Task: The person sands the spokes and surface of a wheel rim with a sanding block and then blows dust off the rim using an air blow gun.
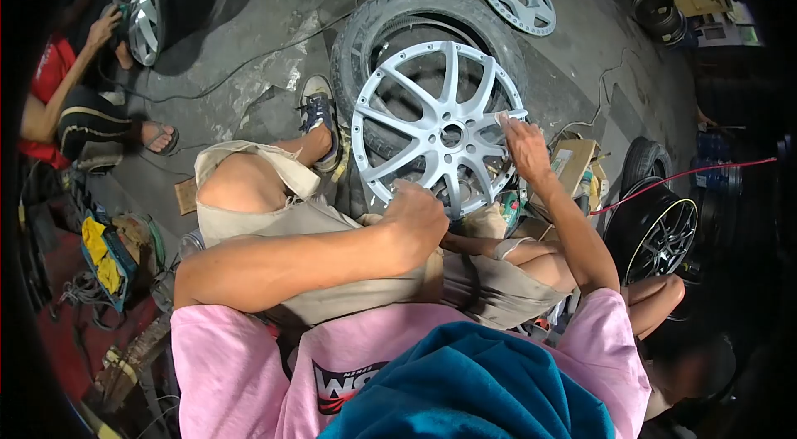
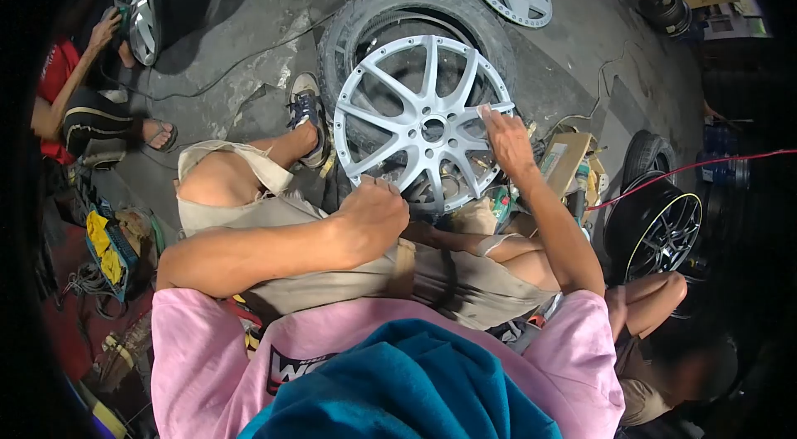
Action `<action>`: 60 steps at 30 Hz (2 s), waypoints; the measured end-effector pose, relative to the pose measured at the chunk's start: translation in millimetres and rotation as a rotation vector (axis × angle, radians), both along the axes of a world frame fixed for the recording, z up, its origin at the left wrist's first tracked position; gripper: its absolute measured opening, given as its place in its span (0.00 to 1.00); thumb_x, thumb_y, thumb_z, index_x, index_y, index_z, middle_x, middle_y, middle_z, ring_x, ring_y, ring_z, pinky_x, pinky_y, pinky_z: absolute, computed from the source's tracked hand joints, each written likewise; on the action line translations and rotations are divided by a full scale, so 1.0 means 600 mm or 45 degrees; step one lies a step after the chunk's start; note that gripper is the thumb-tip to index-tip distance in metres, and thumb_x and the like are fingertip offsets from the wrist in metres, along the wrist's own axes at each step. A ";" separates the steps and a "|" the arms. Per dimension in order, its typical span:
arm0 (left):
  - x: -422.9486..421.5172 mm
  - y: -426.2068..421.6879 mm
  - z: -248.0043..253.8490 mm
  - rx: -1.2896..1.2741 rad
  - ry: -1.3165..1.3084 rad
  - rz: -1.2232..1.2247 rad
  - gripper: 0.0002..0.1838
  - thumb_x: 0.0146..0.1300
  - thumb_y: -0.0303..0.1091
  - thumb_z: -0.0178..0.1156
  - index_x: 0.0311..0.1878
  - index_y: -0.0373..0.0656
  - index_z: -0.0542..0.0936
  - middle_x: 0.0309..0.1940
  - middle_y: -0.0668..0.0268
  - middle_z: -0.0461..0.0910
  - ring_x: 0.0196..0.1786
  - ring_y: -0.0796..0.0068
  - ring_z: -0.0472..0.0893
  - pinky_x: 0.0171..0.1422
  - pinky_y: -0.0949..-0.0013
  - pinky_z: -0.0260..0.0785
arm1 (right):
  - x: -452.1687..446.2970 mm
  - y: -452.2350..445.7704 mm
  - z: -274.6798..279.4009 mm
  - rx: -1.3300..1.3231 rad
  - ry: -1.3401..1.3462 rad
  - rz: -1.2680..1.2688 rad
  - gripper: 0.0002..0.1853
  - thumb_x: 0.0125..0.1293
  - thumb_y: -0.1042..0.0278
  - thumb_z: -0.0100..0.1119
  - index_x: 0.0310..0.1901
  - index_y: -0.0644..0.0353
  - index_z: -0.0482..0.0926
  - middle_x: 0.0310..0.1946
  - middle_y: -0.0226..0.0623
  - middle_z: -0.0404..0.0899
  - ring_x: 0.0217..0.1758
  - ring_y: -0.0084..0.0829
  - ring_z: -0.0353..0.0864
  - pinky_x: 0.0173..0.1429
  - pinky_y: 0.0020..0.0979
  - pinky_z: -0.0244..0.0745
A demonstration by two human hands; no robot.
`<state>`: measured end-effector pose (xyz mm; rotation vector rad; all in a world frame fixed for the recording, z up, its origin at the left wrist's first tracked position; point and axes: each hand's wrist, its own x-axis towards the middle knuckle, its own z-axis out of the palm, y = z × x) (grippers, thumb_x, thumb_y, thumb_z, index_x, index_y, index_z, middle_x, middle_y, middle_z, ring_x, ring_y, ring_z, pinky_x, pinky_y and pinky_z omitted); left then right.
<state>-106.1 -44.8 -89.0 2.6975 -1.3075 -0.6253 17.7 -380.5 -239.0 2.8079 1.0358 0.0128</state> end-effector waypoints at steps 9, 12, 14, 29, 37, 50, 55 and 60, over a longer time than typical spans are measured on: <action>0.013 0.001 -0.001 0.011 0.166 -0.019 0.11 0.60 0.30 0.65 0.42 0.34 0.89 0.43 0.52 0.88 0.48 0.58 0.87 0.51 0.57 0.76 | -0.046 0.076 -0.038 0.097 0.092 -0.096 0.31 0.69 0.71 0.61 0.73 0.69 0.72 0.48 0.43 0.81 0.49 0.40 0.81 0.55 0.41 0.71; 0.013 -0.003 0.004 0.077 0.107 -0.041 0.11 0.60 0.30 0.65 0.42 0.34 0.89 0.43 0.53 0.88 0.48 0.58 0.87 0.51 0.58 0.76 | -0.117 0.062 -0.049 0.186 0.147 -0.123 0.29 0.68 0.73 0.62 0.70 0.67 0.75 0.47 0.46 0.81 0.47 0.45 0.83 0.54 0.46 0.74; 0.001 -0.001 0.007 0.093 0.070 -0.066 0.11 0.60 0.31 0.65 0.42 0.34 0.89 0.42 0.54 0.87 0.48 0.59 0.87 0.51 0.58 0.76 | -0.158 0.046 -0.077 0.208 0.308 -0.054 0.27 0.69 0.70 0.60 0.70 0.68 0.75 0.47 0.47 0.82 0.47 0.44 0.84 0.53 0.46 0.76; -0.003 -0.006 0.006 0.068 0.133 -0.067 0.10 0.61 0.29 0.64 0.42 0.35 0.89 0.43 0.53 0.87 0.50 0.58 0.86 0.52 0.57 0.73 | -0.208 0.131 -0.094 0.570 0.484 -0.388 0.25 0.74 0.71 0.54 0.71 0.66 0.74 0.55 0.59 0.82 0.54 0.60 0.83 0.58 0.54 0.77; 0.001 -0.007 0.005 0.104 0.322 -0.082 0.12 0.61 0.29 0.65 0.46 0.34 0.89 0.45 0.53 0.87 0.51 0.58 0.87 0.55 0.58 0.75 | -0.129 0.073 -0.069 0.340 0.315 -0.164 0.31 0.67 0.73 0.57 0.73 0.63 0.73 0.59 0.52 0.82 0.57 0.50 0.84 0.63 0.49 0.76; 0.007 -0.007 -0.011 0.138 0.218 -0.051 0.11 0.63 0.29 0.64 0.47 0.36 0.89 0.45 0.54 0.87 0.51 0.58 0.87 0.53 0.59 0.77 | -0.090 0.008 0.001 0.003 0.545 0.073 0.30 0.68 0.75 0.54 0.74 0.58 0.73 0.65 0.47 0.81 0.64 0.47 0.82 0.70 0.44 0.73; 0.009 -0.015 0.000 0.151 0.128 -0.048 0.11 0.64 0.29 0.63 0.46 0.38 0.89 0.45 0.54 0.88 0.50 0.59 0.87 0.52 0.58 0.78 | -0.082 0.059 -0.029 -0.061 0.570 0.077 0.32 0.68 0.74 0.54 0.76 0.56 0.71 0.70 0.41 0.78 0.69 0.43 0.79 0.75 0.47 0.68; 0.009 -0.003 -0.004 0.136 0.202 -0.031 0.11 0.63 0.30 0.63 0.46 0.38 0.89 0.45 0.53 0.88 0.51 0.59 0.87 0.53 0.58 0.77 | -0.088 0.018 -0.020 -0.040 0.342 0.144 0.33 0.68 0.74 0.54 0.77 0.58 0.69 0.70 0.40 0.77 0.68 0.40 0.80 0.75 0.44 0.69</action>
